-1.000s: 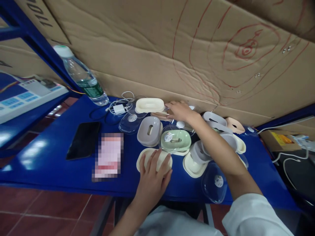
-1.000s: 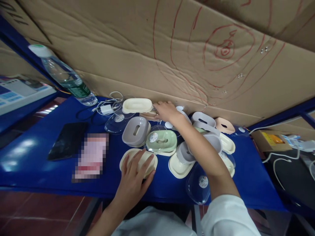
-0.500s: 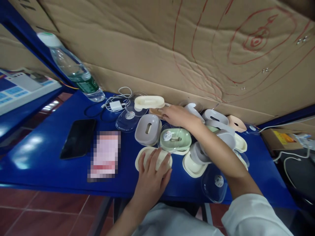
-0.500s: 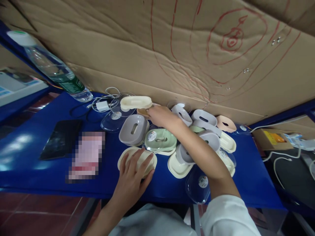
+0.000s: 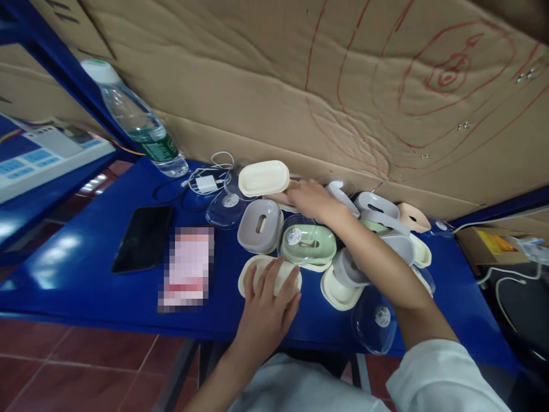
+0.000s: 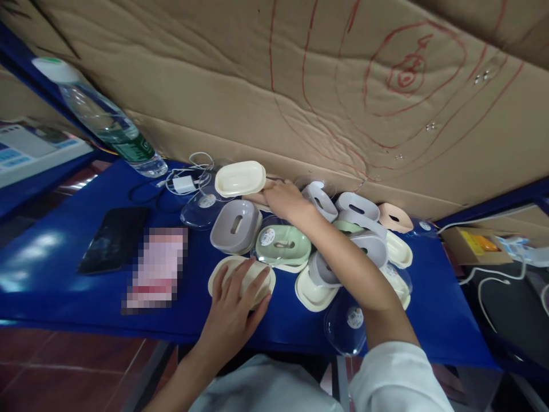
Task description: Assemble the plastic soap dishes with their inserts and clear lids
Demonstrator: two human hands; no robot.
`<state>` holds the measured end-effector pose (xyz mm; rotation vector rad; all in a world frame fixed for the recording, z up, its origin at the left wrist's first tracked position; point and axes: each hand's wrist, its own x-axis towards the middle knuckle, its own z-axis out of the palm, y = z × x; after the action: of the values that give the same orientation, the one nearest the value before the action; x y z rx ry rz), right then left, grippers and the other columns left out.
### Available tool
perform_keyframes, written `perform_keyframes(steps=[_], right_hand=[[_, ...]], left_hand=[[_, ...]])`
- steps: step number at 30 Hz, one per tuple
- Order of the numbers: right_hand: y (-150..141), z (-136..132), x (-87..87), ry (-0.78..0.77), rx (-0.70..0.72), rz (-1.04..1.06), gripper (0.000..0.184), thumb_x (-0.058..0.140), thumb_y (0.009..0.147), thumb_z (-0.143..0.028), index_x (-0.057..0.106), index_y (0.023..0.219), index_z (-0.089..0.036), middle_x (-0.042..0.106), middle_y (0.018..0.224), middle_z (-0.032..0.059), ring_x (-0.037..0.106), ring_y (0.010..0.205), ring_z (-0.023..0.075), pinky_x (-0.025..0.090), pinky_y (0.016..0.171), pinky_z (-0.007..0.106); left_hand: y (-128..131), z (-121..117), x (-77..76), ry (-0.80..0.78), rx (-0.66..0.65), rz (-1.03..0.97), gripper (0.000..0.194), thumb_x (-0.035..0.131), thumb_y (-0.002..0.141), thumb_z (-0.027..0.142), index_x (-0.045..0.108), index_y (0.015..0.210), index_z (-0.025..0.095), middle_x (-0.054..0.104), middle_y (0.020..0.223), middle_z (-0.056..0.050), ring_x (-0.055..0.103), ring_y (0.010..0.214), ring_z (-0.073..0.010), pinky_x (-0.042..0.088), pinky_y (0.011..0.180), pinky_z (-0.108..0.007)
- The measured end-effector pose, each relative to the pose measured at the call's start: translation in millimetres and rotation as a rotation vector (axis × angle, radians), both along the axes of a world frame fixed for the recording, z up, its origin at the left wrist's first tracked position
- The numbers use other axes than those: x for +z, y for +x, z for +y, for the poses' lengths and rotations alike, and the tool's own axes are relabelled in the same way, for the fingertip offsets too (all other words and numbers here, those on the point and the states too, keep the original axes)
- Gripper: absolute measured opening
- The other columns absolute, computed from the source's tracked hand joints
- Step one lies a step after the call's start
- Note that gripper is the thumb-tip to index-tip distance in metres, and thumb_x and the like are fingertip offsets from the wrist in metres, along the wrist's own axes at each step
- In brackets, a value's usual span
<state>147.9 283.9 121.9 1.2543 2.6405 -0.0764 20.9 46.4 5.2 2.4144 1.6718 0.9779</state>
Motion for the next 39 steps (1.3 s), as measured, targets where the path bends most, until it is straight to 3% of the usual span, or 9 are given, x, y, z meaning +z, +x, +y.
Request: perform_keyframes(steps=[11, 15, 18, 21, 24, 28, 30, 34, 39], right_hand=[[25.4, -1.4, 47.8, 0.226, -0.017, 0.047, 0.034, 0.043, 0.11, -0.017, 0.075, 0.122, -0.016, 0.079, 0.12, 0.0142, 0.065, 0.121, 0.032, 0.041, 0.111, 0.048], [63.6, -38.6, 77.0, 0.179, -0.021, 0.22, 0.038, 0.039, 0.112, -0.028, 0.072, 0.132, -0.027, 0.077, 0.136, 0.0044, 0.067, 0.127, 0.0281, 0.048, 0.116, 0.049], [120.3, -94.9, 85.0, 0.201, -0.054, 0.419, 0.039, 0.043, 0.113, -0.039, 0.067, 0.144, -0.034, 0.073, 0.144, -0.0005, 0.066, 0.136, 0.0256, 0.049, 0.121, 0.05], [178.9, -170.9, 53.6, 0.365, -0.238, 0.527, 0.04, 0.05, 0.111, -0.041, 0.062, 0.148, -0.05, 0.071, 0.147, -0.0018, 0.066, 0.137, 0.0273, 0.048, 0.122, 0.057], [212.9, -249.5, -16.0, 0.544, -0.515, 0.569, 0.05, 0.058, 0.106, -0.041, 0.056, 0.151, -0.061, 0.068, 0.149, 0.003, 0.064, 0.14, 0.0354, 0.051, 0.114, 0.066], [211.6, -319.8, -102.9, 0.344, -0.597, 0.538, 0.062, 0.061, 0.102, -0.047, 0.048, 0.162, -0.05, 0.056, 0.164, 0.0086, 0.059, 0.147, 0.042, 0.055, 0.111, 0.07], [202.0, -328.7, -121.3, 0.292, -0.6, 0.543, 0.06, 0.057, 0.105, -0.044, 0.045, 0.164, -0.047, 0.049, 0.171, 0.0076, 0.055, 0.152, 0.0391, 0.053, 0.116, 0.066], [191.8, -301.9, -122.8, 0.365, -0.671, 0.552, 0.048, 0.052, 0.11, -0.042, 0.054, 0.157, -0.035, 0.049, 0.17, 0.0122, 0.049, 0.157, 0.0358, 0.044, 0.124, 0.062], [188.1, -264.1, -121.8, 0.466, -0.807, 0.56, 0.045, 0.046, 0.113, -0.046, 0.059, 0.15, -0.024, 0.057, 0.16, 0.0183, 0.048, 0.154, 0.0384, 0.039, 0.124, 0.065]], left_hand=[[-0.3, -0.2, 1.3, 0.007, -0.017, -0.001, 0.048, 0.066, 0.105, 0.029, 0.059, 0.152, 0.024, 0.058, 0.156, -0.021, 0.057, 0.147, -0.0367, 0.037, 0.127, -0.065], [-2.5, -4.1, 2.3, 0.045, -0.075, -0.006, 0.048, 0.07, 0.103, 0.031, 0.06, 0.15, 0.023, 0.059, 0.155, -0.022, 0.057, 0.146, -0.0374, 0.035, 0.127, -0.068], [-5.6, -9.7, 1.4, 0.062, -0.113, 0.001, 0.047, 0.07, 0.102, 0.027, 0.062, 0.148, 0.023, 0.06, 0.154, -0.021, 0.057, 0.147, -0.0362, 0.033, 0.129, -0.068], [-7.7, -14.1, -1.0, 0.071, -0.136, 0.022, 0.045, 0.07, 0.102, 0.025, 0.065, 0.146, 0.024, 0.062, 0.154, -0.018, 0.058, 0.147, -0.0347, 0.03, 0.132, -0.064], [-5.2, -15.4, -4.1, 0.068, -0.162, 0.079, 0.041, 0.068, 0.102, 0.027, 0.068, 0.144, 0.025, 0.063, 0.156, -0.015, 0.059, 0.147, -0.034, 0.026, 0.135, -0.062], [2.5, -13.8, -6.3, 0.021, -0.22, 0.148, 0.045, 0.064, 0.104, 0.023, 0.067, 0.147, 0.03, 0.062, 0.161, -0.009, 0.058, 0.149, -0.0324, 0.013, 0.138, -0.063], [5.7, -12.5, -5.0, -0.011, -0.263, 0.169, 0.052, 0.06, 0.104, 0.019, 0.061, 0.154, 0.031, 0.059, 0.164, -0.008, 0.054, 0.153, -0.0303, 0.008, 0.139, -0.063], [11.2, -13.1, 0.5, -0.025, -0.365, 0.205, 0.056, 0.057, 0.104, 0.015, 0.058, 0.158, 0.03, 0.053, 0.169, -0.009, 0.051, 0.156, -0.0288, 0.014, 0.139, -0.059], [10.1, -23.0, -0.7, 0.003, -0.205, 0.148, 0.05, 0.063, 0.105, 0.023, 0.06, 0.154, 0.029, 0.056, 0.165, -0.013, 0.052, 0.154, -0.0347, 0.021, 0.135, -0.065]])
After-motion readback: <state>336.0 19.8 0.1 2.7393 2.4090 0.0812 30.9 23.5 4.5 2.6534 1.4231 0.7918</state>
